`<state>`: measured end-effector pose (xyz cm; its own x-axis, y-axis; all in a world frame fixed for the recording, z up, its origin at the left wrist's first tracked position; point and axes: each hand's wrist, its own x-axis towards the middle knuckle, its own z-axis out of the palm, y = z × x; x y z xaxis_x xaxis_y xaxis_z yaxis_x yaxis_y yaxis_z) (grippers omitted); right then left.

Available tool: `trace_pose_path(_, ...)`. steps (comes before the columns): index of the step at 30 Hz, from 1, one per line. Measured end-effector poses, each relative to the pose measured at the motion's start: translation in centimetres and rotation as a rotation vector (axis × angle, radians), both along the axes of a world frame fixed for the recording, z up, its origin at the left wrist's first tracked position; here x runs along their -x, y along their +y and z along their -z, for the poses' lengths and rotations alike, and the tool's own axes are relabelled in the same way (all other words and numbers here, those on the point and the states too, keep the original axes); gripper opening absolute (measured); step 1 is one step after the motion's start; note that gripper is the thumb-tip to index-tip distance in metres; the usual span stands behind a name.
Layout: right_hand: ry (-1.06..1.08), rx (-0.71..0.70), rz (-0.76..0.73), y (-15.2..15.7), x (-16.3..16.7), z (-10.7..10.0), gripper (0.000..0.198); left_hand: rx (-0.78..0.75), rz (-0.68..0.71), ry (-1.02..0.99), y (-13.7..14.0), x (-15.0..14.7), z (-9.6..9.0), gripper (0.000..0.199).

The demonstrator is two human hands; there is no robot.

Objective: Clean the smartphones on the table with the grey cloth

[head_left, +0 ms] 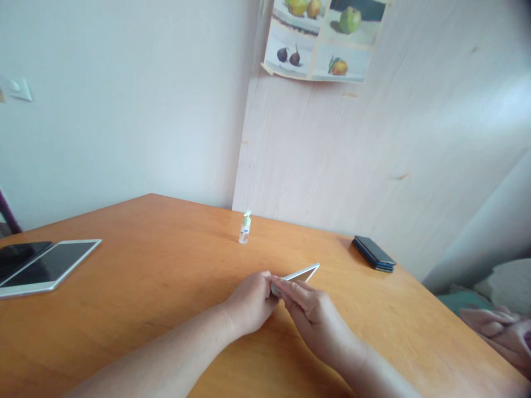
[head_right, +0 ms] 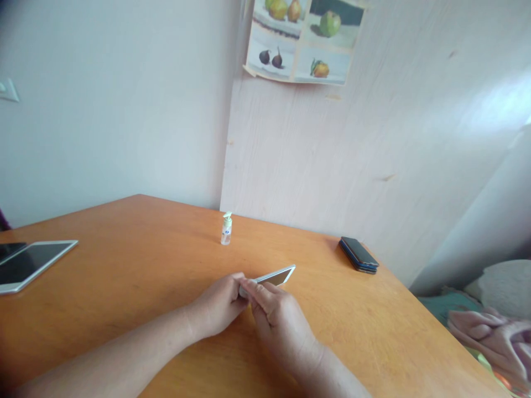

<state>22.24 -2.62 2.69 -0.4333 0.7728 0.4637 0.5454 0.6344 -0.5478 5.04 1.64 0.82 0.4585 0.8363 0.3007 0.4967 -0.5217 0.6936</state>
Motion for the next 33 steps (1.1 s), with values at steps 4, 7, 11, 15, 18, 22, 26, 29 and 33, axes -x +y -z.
trace_pose_path(4,0.025,0.01,0.263,1.6,-2.0,0.5,0.036,0.023,-0.049,0.069,-0.1,0.0,-0.4,0.018)
trace_pose_path(7,0.001,0.023,0.505,3.4,-4.6,0.8,0.04,0.032,-0.072,0.112,-0.2,0.0,-0.7,0.018)
trace_pose_path(11,-0.013,0.021,0.57,4.0,-5.3,1.0,0.043,0.028,-0.059,0.124,-0.1,0.1,-0.7,0.019)
trace_pose_path(15,0.016,0.019,0.324,2.0,-2.3,0.7,0.04,0.02,-0.038,0.091,-0.1,0.0,-0.6,0.019)
trace_pose_path(18,0.015,0.031,0.107,0.7,-0.5,0.3,0.038,-0.01,0.031,0.053,-0.2,0.0,-0.6,0.023)
trace_pose_path(22,0.03,0.052,0.274,1.7,-1.9,0.4,0.038,0.028,-0.004,0.08,-0.1,0.1,-0.7,0.017)
trace_pose_path(26,0.049,0.121,0.557,4.3,-5.7,0.8,0.038,0.051,-0.045,0.121,-0.2,0.3,-0.9,0.018)
trace_pose_path(29,0.115,0.205,0.628,5.6,-7.4,1.4,0.032,0.045,-0.037,0.149,-0.2,0.4,-1.1,0.021)
trace_pose_path(33,0.217,0.28,0.611,6.1,-7.3,2.2,0.036,0.091,-0.019,0.111,-0.2,0.5,-1.2,0.02)
